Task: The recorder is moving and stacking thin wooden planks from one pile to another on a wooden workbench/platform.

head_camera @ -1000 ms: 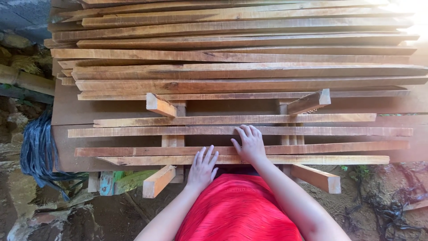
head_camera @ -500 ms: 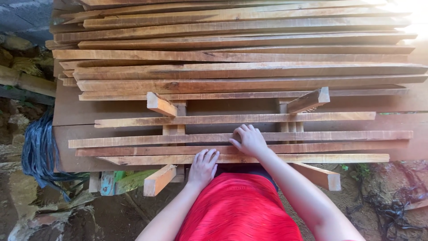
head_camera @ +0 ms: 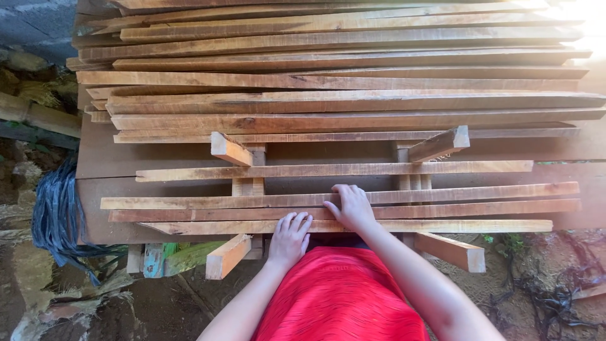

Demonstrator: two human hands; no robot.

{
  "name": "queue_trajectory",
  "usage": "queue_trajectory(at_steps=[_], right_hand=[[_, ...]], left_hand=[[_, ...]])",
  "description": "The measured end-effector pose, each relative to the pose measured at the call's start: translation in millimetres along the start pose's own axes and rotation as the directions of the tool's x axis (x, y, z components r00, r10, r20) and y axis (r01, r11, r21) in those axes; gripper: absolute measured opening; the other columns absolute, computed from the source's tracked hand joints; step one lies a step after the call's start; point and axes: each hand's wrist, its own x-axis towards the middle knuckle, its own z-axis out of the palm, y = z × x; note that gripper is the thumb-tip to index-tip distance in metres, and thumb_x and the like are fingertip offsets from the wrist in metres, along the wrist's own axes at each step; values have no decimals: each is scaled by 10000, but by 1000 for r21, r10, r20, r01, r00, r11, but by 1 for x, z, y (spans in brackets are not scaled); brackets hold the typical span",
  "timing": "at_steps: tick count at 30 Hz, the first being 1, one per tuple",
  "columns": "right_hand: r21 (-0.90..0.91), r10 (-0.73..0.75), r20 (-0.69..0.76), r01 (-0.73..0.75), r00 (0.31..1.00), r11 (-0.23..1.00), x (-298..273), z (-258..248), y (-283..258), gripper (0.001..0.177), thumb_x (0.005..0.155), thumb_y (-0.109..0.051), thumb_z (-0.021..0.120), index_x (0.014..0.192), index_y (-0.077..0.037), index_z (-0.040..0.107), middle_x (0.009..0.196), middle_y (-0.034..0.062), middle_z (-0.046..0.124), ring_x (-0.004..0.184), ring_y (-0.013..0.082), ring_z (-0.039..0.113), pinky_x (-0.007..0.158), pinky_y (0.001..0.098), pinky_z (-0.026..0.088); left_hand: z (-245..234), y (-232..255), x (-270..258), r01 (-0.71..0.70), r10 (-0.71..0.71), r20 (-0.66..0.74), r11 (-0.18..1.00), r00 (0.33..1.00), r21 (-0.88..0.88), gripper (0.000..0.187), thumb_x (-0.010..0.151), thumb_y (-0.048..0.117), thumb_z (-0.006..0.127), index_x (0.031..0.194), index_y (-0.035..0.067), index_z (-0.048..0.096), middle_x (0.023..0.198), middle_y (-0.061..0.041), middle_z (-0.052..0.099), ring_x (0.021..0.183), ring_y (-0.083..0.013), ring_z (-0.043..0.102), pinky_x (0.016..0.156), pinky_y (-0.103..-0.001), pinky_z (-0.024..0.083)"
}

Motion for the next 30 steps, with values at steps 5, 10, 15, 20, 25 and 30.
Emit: queue_trajectory(at_steps=[5, 10, 15, 20, 25, 30], right_hand=[[-39, 28, 45, -26, 999, 999, 2, -11, -10, 492, 875, -506, 705, 1124, -82, 696, 1009, 97, 709, 989, 300, 649, 921, 453, 485], [-49, 95, 215, -86, 972, 995, 25, -17, -7, 581, 852, -628, 656, 1071, -95, 725, 1022, 113, 741, 983, 320, 691, 855, 469, 523], [-207, 299, 612, -216, 733, 954, 53, -26, -12, 850, 772, -889, 540, 1041, -113, 759, 1058, 184, 753, 1052, 352, 716, 923, 464, 567], [-197, 290, 618, -214, 731, 957, 50, -22, -11, 853, 768, -883, 543, 1067, -107, 736, 1055, 189, 752, 1049, 356, 711, 920, 476, 556], [-27, 185, 446, -193, 876, 981, 36, -5, 5, 699, 851, -745, 568, 1049, -91, 712, 1090, 153, 753, 1060, 329, 709, 930, 466, 551], [-124, 31, -90, -42, 996, 991, 60, -11, 8, 594, 927, -564, 604, 1238, -59, 653, 1352, 141, 628, 1303, 345, 531, 1091, 518, 372]], left_hand=[[-3, 3, 4, 34, -34, 30, 999, 999, -4, 593, 852, 326, 745, 1376, 102, 582, 1420, -76, 523, 1316, -303, 448, 1115, -470, 350], [-1, 8, 21, 57, -57, 70, 998, 996, 2, 694, 826, 373, 780, 1412, 87, 540, 1412, -88, 514, 1315, -298, 439, 1089, -463, 353], [3, 7, 23, 85, -98, 128, 991, 987, 102, 919, 801, 470, 800, 1510, 68, 373, 1525, -144, 388, 1426, -349, 339, 1166, -508, 273], [-28, 7, 52, 147, -188, 316, 978, 930, 149, 1126, 770, 520, 811, 1590, 69, 185, 1655, -164, 176, 1531, -381, 157, 1234, -535, 150], [-15, 7, 51, 121, -206, 460, 971, 864, 208, 1150, 804, 506, 797, 1633, 79, 125, 1703, -154, 94, 1569, -373, 77, 1267, -530, 106], [-2, 14, 30, 80, -148, 433, 982, 889, 170, 1126, 835, 538, 744, 1621, 47, 106, 1703, -184, 43, 1568, -390, 27, 1250, -541, 59]])
